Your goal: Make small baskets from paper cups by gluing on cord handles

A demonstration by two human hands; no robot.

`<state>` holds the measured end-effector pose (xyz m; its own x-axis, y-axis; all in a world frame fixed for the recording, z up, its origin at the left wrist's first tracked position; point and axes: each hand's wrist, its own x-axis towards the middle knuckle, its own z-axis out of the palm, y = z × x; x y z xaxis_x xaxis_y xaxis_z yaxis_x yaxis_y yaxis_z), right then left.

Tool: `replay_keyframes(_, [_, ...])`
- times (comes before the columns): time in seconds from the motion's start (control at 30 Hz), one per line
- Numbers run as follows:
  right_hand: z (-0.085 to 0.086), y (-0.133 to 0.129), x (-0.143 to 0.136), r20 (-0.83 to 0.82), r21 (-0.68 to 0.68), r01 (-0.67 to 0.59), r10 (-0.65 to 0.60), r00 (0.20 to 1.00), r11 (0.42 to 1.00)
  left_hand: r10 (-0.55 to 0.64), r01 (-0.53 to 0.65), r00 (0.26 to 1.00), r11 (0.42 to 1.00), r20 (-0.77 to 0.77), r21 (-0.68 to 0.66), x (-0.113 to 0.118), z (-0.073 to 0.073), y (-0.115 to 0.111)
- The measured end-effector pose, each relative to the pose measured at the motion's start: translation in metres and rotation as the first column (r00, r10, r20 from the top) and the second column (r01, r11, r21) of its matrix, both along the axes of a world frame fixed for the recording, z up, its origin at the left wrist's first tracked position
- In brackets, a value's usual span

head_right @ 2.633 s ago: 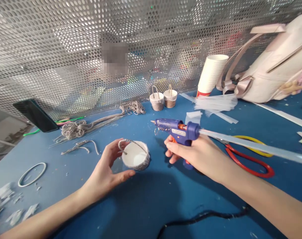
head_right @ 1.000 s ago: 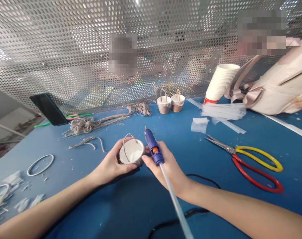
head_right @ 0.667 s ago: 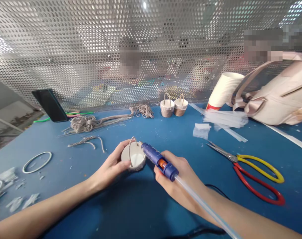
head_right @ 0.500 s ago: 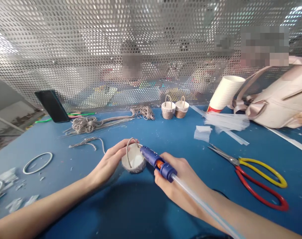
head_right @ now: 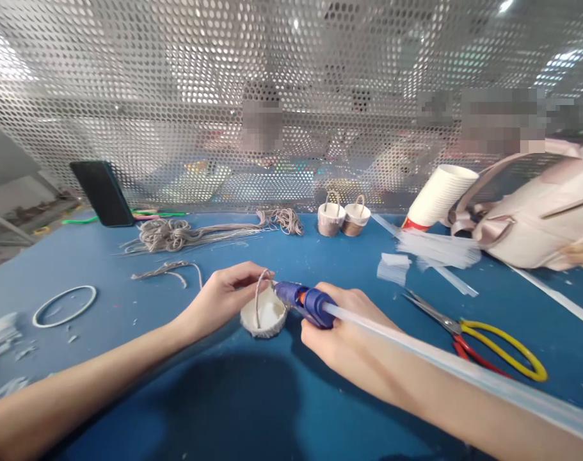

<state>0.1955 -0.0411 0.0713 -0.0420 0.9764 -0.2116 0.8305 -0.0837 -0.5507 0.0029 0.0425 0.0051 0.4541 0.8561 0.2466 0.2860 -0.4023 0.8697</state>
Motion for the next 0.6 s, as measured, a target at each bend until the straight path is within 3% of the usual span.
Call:
replay_keyframes(0.2, [0.008, 0.007, 0.004, -0.089, -0.126, -0.084, 0.073, 0.993, 0.989, -0.020, 0.021, 1.000, 0.993, -0.009, 0.116, 0.002, -0.004, 0.003])
replay_keyframes(0.37, [0.020, 0.014, -0.003, -0.110, -0.302, -0.036, 0.003, 0.994, 0.952, -0.006, 0.009, 1.000, 0.991, -0.025, 0.133, 0.003, -0.004, 0.003])
replay_keyframes(0.6, [0.013, 0.018, -0.003, -0.124, -0.249, -0.047, 0.017, 0.992, 0.967, 0.010, -0.002, 0.999, 0.988, -0.050, 0.154, 0.001, -0.003, 0.002])
